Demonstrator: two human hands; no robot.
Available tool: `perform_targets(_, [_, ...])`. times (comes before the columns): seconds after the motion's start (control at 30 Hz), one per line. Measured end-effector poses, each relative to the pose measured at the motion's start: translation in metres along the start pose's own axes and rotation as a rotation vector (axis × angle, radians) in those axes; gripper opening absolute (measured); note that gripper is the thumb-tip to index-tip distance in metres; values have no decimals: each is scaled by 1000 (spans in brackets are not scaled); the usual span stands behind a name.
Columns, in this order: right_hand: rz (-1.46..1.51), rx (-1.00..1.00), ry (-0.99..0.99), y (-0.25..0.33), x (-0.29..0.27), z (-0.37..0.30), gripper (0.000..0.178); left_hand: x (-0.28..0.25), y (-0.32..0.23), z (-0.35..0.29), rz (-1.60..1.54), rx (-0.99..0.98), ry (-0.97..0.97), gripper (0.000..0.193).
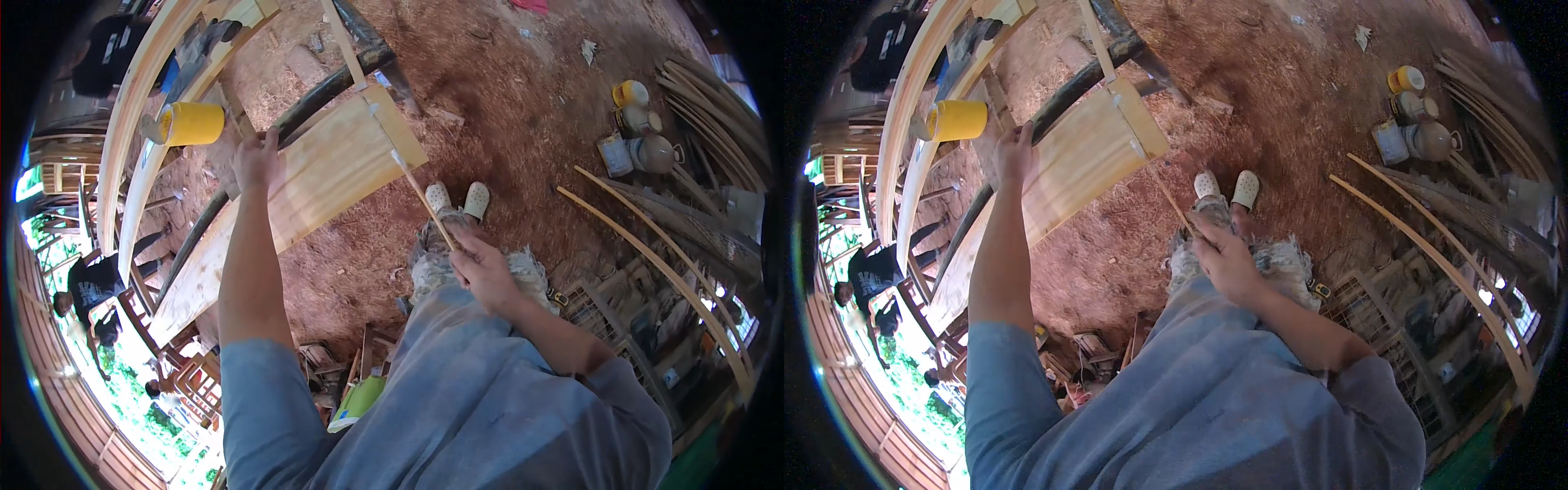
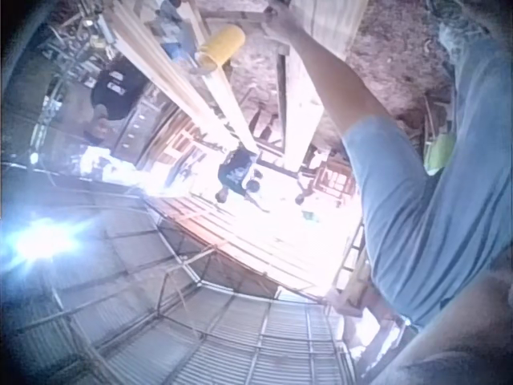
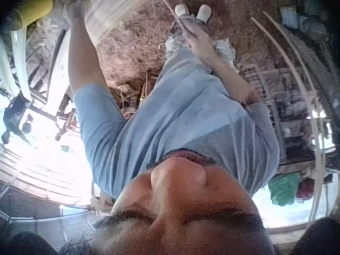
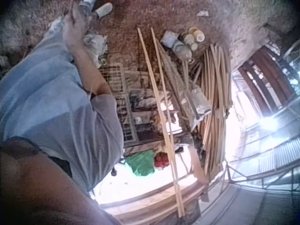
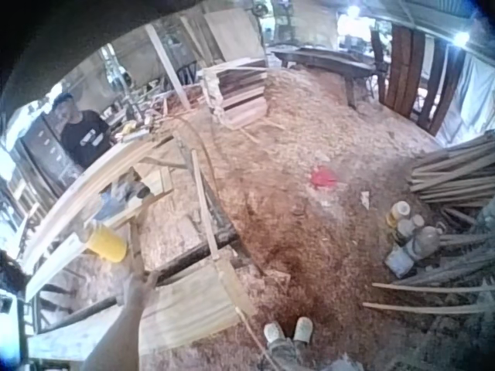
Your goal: The person applies adhesive to a wooden strip and then fastens it to a larger wooden frame using a pneumatic nail gun and a saw.
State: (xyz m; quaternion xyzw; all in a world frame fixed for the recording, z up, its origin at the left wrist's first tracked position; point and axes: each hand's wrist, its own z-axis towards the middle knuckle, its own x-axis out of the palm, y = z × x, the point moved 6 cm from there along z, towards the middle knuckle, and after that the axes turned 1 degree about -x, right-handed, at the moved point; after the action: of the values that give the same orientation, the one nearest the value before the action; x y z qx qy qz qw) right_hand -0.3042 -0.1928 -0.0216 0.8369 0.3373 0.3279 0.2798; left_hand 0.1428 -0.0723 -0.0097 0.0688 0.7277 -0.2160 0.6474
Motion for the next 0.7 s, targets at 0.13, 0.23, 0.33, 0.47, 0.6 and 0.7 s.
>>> perform_targets(0.13, [78, 20, -18, -3, 1, -4, 51, -3, 2, -1, 58, 53, -24, 45])
perform_targets(0.23, [56, 38, -35, -6, -1, -5, 51, 1, 16, 5, 66, 57, -32, 48])
perform_targets(0.33, [26, 6, -38, -6, -2, -2, 50, 6, 20, 9, 84, 59, -23, 47])
perform_targets(0.47, [52, 24, -21, 1, 3, -4, 49, 6, 2, 1, 309, 285, -18, 43])
perform_targets(0.6, [-213, -108, -60, 9, 2, 3, 47, 4, 5, 3, 56, 20, 19, 40])
perform_targets(0.7, [-84, -63, -25, 8, 8, 1, 47, 4, 5, -1, 310, 430, -93, 40])
